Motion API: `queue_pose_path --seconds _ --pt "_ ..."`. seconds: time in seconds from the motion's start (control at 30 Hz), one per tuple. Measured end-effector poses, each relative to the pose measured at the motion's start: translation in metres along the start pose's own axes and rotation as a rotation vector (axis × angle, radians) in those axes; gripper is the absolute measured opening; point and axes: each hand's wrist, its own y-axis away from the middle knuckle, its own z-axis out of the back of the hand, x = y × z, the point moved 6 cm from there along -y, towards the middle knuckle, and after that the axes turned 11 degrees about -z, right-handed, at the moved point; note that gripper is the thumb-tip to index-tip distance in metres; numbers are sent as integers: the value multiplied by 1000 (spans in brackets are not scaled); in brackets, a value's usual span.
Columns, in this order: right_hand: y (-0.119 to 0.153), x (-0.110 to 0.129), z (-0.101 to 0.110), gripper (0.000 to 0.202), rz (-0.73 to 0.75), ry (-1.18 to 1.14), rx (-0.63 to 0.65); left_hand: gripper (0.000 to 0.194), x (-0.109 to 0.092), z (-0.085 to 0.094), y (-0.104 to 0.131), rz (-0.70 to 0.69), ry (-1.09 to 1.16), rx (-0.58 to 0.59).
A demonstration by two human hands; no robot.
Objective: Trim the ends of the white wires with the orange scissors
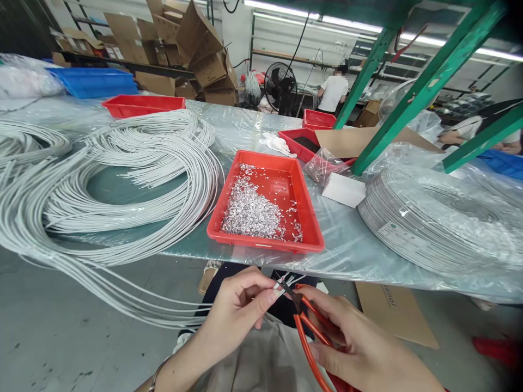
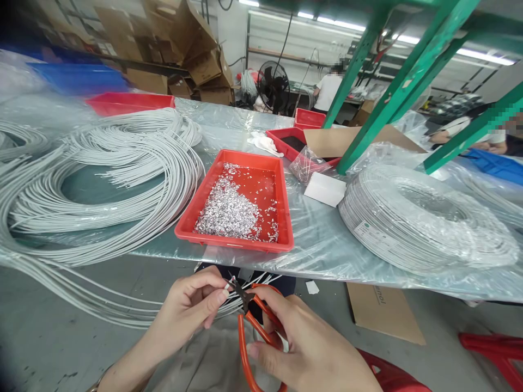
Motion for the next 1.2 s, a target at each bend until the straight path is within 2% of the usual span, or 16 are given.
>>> queue_pose_path --seconds 0.13,0.3,0.4,0.57,0.73,0.87,0.97,1.07,1.2 --pt "1 -1 0 31 26 22 -14 15 0 2 0 -24 -44 -29" --pt "0 0 1 26 20 33 -6 15 2 5 -1 29 -32 -86" --pt "0 -1 0 27 8 48 26 17 5 6 0 74 0 -67" --pt "-1 0 1 34 29 84 43 28 20 3 5 211 202 36" --pt "2 0 3 36 39 99 31 32 29 -10 11 355 501 167" --pt "3 -6 6 37 17 64 -17 31 28 -9 11 346 505 89" --pt "0 -8 6 32 15 -111 -86 32 23 -5 10 277 403 8" --pt "-12 -6 -1 28 -6 -436 -137 36 19 -6 9 247 266 -4" --pt "-32 2 -21 20 -2 -807 -105 39 15 -9 9 226 149 20"
